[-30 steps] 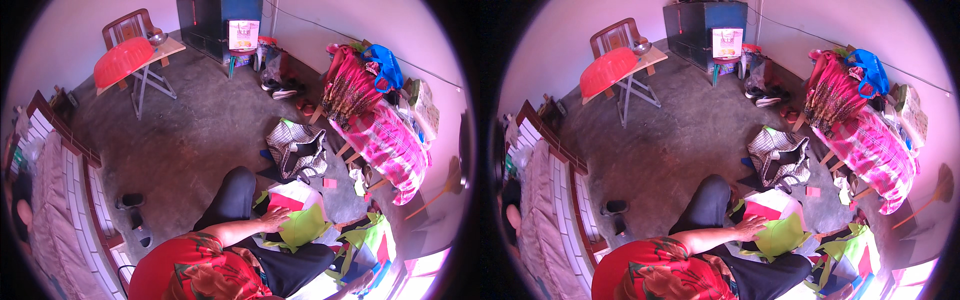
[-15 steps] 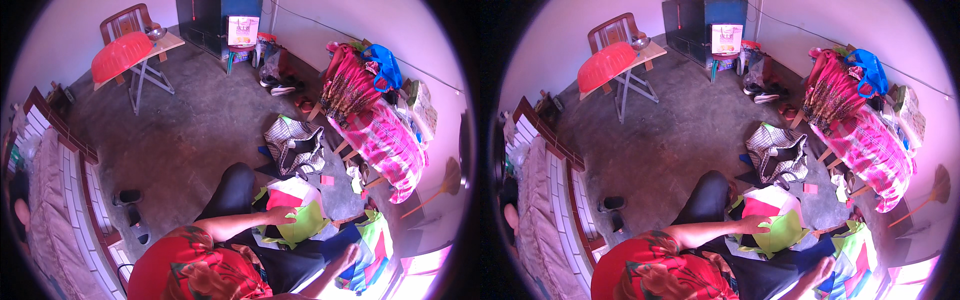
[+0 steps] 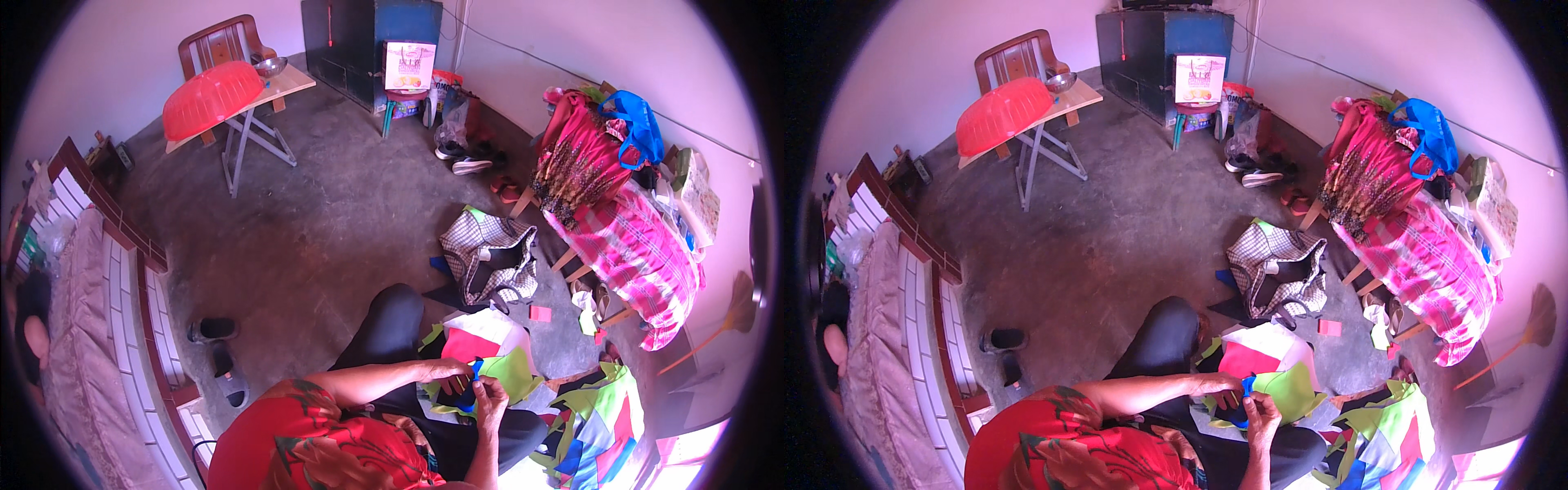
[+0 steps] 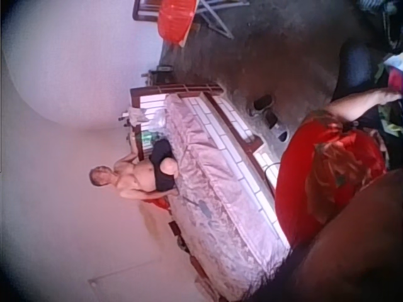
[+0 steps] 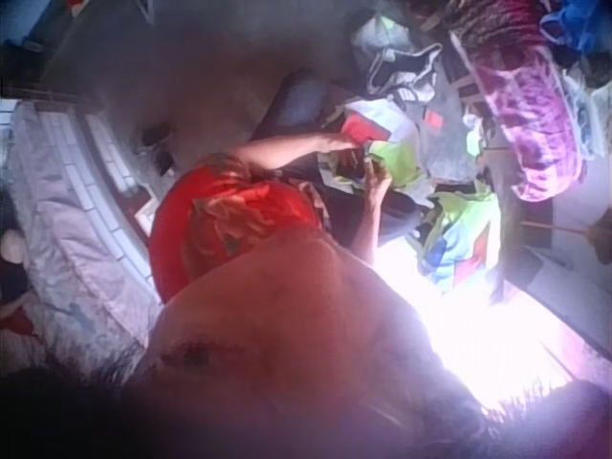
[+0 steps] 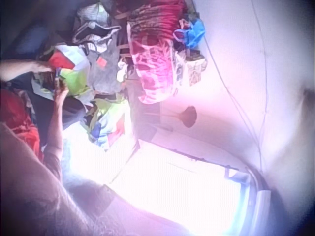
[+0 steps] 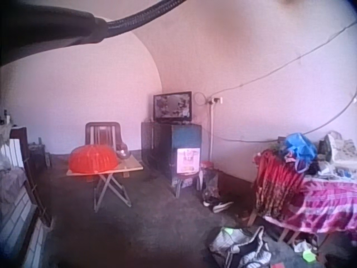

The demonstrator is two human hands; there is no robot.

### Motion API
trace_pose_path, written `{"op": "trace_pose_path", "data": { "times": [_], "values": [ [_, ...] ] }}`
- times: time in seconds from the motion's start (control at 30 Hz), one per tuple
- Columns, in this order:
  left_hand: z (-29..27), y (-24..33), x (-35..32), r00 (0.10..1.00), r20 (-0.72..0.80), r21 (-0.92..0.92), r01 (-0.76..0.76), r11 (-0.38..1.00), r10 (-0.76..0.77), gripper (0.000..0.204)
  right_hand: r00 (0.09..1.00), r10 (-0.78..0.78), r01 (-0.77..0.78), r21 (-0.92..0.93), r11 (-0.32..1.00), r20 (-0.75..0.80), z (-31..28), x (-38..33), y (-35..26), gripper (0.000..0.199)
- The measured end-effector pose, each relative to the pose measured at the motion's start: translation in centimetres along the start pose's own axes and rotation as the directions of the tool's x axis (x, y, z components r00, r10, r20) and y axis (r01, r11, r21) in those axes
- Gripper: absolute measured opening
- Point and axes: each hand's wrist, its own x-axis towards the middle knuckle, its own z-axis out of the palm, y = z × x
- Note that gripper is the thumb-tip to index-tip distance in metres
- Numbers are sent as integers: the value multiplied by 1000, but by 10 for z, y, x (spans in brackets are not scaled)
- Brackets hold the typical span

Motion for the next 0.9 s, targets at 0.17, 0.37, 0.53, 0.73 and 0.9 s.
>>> {"op": "trace_pose_path", "data": {
  "times": [0.17,0.37,0.53,0.73,0.9],
  "values": [
    [3,3,4,993,56,-235,115,965,-105,84,995,-96,86,-345,935,-12,-1,-1,-2,7],
    [1,17,-7,990,100,-444,130,887,-96,70,985,-140,174,-533,828,104,8,0,-7,9],
    [-5,20,-8,989,60,-306,146,941,-134,42,985,-121,171,-555,814,126,9,1,-1,12],
    [-12,5,2,987,-7,-336,150,930,-162,34,987,10,75,-522,850,158,5,0,7,14],
    [-19,-1,3,977,-202,-264,9,964,-64,31,993,97,-67,-358,931,66,-5,2,14,14]
  ]
}}
